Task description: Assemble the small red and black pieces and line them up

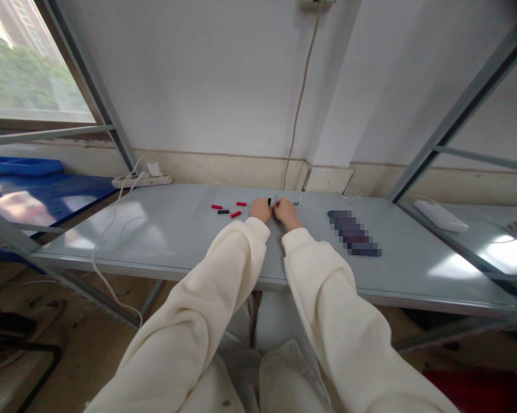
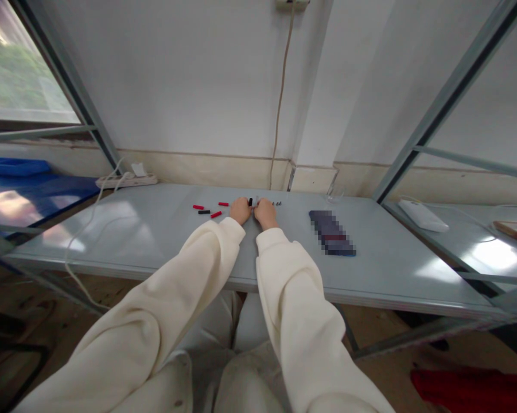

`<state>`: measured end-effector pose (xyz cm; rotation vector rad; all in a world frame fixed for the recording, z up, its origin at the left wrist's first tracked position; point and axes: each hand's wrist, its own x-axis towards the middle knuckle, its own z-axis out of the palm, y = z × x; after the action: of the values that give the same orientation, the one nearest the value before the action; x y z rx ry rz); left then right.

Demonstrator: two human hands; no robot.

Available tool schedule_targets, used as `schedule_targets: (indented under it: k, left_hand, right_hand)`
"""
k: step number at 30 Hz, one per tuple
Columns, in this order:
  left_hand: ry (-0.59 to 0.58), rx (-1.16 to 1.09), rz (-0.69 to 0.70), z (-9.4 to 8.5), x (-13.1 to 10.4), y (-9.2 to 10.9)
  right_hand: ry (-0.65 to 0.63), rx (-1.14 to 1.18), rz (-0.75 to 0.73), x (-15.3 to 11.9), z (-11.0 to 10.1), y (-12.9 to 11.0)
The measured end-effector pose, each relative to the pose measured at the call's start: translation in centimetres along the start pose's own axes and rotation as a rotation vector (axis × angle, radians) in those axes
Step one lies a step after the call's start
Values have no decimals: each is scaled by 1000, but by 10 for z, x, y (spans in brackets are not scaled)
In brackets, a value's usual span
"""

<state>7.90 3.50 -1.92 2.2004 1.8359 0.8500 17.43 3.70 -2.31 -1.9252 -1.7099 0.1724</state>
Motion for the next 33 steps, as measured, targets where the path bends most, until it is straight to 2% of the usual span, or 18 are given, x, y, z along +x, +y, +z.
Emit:
schedule_targets:
  k: [4, 7, 10, 13, 16, 20, 24, 29, 33]
  left_hand:
    - [82, 39, 124, -16, -8, -2]
    - [153, 116, 277, -35, -27, -17]
    - [96, 240, 325, -50, -48, -45]
    - [28, 344, 282, -56, -60, -74]
    - [11, 384, 282, -59, -60, -91]
    - [-10, 369, 334, -63, -55, -97]
    - [-7, 348, 401, -67, -52, -104]
    - [-53, 287, 524, -70, -41, -117]
    - [-119, 231, 603, -71, -33, -120]
  right_hand:
    - [19, -16, -9, -8, -7, -3]
    - [76, -28, -25, -20, -13, -9]
    - [146, 25, -189, -33, -12, -18]
    - [69, 92, -389, -41, -3, -27]
    - [-47, 116, -568, -47, 6, -34]
    - [-128, 108, -723, -53, 10, -40]
    - [-145, 74, -782, -54, 10, -45]
    - [-136, 23, -839, -51, 13, -50]
    - [-156, -16, -852, -46, 16, -52]
